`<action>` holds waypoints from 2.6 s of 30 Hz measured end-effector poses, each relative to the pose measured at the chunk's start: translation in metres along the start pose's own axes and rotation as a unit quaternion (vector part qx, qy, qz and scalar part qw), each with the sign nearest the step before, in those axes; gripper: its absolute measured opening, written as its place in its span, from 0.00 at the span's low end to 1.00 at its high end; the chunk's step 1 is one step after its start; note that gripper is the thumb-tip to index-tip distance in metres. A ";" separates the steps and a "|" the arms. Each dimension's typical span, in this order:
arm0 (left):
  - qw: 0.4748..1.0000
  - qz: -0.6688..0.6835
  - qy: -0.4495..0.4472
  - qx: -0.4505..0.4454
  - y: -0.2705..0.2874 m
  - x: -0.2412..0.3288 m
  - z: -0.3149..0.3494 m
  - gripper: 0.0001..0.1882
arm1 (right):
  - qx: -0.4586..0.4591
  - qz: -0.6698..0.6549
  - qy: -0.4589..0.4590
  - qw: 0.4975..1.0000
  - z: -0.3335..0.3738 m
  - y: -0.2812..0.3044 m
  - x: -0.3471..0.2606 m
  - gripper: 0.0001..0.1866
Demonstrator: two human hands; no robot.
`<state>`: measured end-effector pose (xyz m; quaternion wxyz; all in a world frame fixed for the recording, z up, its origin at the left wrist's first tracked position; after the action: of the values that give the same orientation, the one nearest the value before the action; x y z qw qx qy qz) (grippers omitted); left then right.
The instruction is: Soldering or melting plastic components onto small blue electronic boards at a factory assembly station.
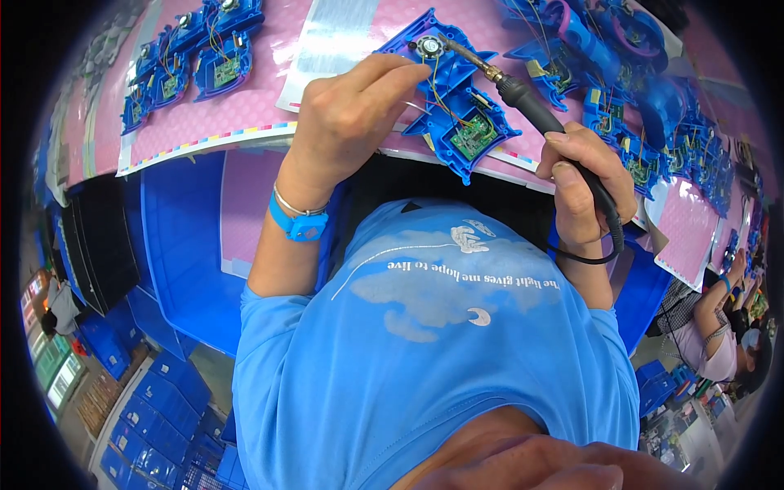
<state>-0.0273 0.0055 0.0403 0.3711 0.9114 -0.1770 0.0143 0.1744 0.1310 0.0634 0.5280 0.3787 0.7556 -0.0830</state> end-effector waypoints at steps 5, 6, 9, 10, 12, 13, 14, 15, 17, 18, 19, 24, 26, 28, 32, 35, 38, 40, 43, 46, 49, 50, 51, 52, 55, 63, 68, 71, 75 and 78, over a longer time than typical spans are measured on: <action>0.988 0.132 0.075 0.000 0.018 0.002 0.015 0.17 | 0.017 -0.006 -0.013 1.000 0.002 0.006 0.002 0.16; 0.979 0.177 0.097 -0.024 0.015 0.001 0.018 0.18 | 0.024 -0.016 -0.020 0.999 0.002 0.008 0.004 0.16; 0.981 0.170 0.073 -0.059 0.008 0.013 0.015 0.20 | 0.045 -0.030 -0.014 0.998 0.006 0.016 0.006 0.15; 0.980 0.171 0.075 -0.076 0.004 0.014 0.012 0.20 | 0.067 -0.045 -0.030 0.996 0.006 0.018 0.008 0.15; 0.984 0.130 0.033 -0.120 -0.009 0.011 0.006 0.20 | 0.085 -0.040 -0.012 0.995 0.007 0.023 0.005 0.17; 0.989 0.110 0.013 -0.097 -0.008 0.008 0.002 0.16 | 0.095 -0.057 -0.013 0.994 0.007 0.024 0.002 0.16; 0.990 0.091 0.016 -0.102 -0.004 -0.004 0.004 0.16 | 0.104 -0.071 -0.015 0.992 0.009 0.027 0.000 0.16; 0.991 0.064 0.006 -0.115 0.001 -0.017 0.005 0.17 | 0.109 -0.077 -0.014 0.991 0.011 0.028 0.000 0.16; 0.992 0.000 -0.026 -0.125 0.016 -0.045 0.005 0.18 | 0.122 -0.062 -0.017 0.991 0.018 0.034 0.001 0.17; 0.987 -0.011 -0.008 -0.159 0.024 -0.064 0.007 0.15 | 0.121 -0.070 -0.010 0.990 0.021 0.036 0.001 0.17; 0.986 -0.017 -0.021 -0.167 0.036 -0.081 0.009 0.15 | 0.112 -0.075 -0.008 0.991 0.023 0.038 0.001 0.17; 0.972 -0.067 -0.018 -0.225 0.083 -0.143 0.025 0.15 | 0.129 -0.098 -0.027 0.987 0.031 0.040 -0.005 0.16; 0.978 0.002 0.000 -0.211 0.084 -0.166 0.026 0.14 | 0.154 -0.041 -0.028 0.987 0.033 0.038 -0.008 0.16; 0.977 -0.037 0.061 -0.202 0.107 -0.188 0.047 0.15 | 0.160 -0.005 -0.051 0.986 0.031 0.035 -0.010 0.15; 0.949 -0.183 0.138 -0.218 0.150 -0.196 0.053 0.13 | 0.128 0.108 0.024 0.986 0.017 0.027 -0.008 0.15; 0.966 -0.239 0.069 -0.063 0.132 -0.144 0.015 0.14 | 0.127 0.231 0.080 0.961 0.009 0.026 0.009 0.17; 0.995 -0.071 -0.052 -0.048 0.052 -0.048 -0.044 0.14 | 0.122 0.261 0.094 0.953 0.001 0.017 0.021 0.21; 0.994 0.073 -0.026 -0.072 0.001 -0.022 -0.064 0.15 | 0.140 0.300 0.069 0.941 -0.008 0.012 0.027 0.25; 0.981 0.131 0.038 -0.136 -0.067 -0.042 -0.084 0.20 | 0.133 0.314 0.038 0.939 -0.014 0.003 0.035 0.27; 0.968 0.193 0.067 -0.148 -0.091 -0.055 -0.090 0.19 | 0.117 0.307 0.030 0.944 -0.014 0.002 0.038 0.29; 0.965 0.191 0.084 -0.160 -0.078 -0.047 -0.079 0.18 | 0.070 0.268 0.043 0.960 -0.008 -0.004 0.031 0.31; 0.966 0.170 0.090 -0.170 -0.067 -0.037 -0.071 0.17 | 0.068 0.266 0.041 0.961 -0.004 -0.006 0.028 0.31; 0.966 0.170 0.095 -0.171 -0.058 -0.026 -0.059 0.17 | 0.042 0.245 0.042 0.968 0.000 -0.011 0.026 0.30; 0.966 0.162 0.126 -0.159 -0.048 -0.018 -0.043 0.18 | 0.016 0.223 0.043 0.974 0.004 -0.017 0.024 0.29; 0.955 0.149 0.221 -0.128 -0.022 0.006 -0.007 0.20 | -0.034 0.179 0.056 0.982 0.010 -0.034 0.017 0.29; 0.906 0.204 0.371 -0.014 0.006 0.022 0.035 0.28 | -0.014 0.175 0.139 0.975 -0.001 -0.023 0.013 0.26; 0.970 0.121 0.213 -0.004 0.007 0.038 0.010 0.26 | 0.020 0.233 0.115 0.965 -0.012 -0.006 0.017 0.27; 0.979 0.097 0.173 -0.049 0.000 0.037 0.008 0.23 | -0.012 0.251 0.092 0.964 -0.025 -0.007 0.016 0.30; 0.989 0.013 0.136 -0.057 -0.001 0.036 0.004 0.22 | -0.024 0.286 0.081 0.955 -0.038 -0.010 0.015 0.32; 0.991 -0.005 0.125 -0.054 -0.003 0.035 -0.001 0.21 | -0.032 0.295 0.074 0.952 -0.052 -0.018 0.015 0.29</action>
<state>0.0064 -0.0024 0.0448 0.4387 0.8821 -0.1254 0.1168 0.1223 0.1530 0.0677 0.4830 0.5728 0.6496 0.1289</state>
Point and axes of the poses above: each hand's wrist, its own z-axis away from the middle knuckle, its own y-axis out of the back of the hand, x = y × z, the point moved 6 cm from there along -z, towards the middle knuckle, and after that the axes turned 12 degrees about -y, right-handed, at the moved point
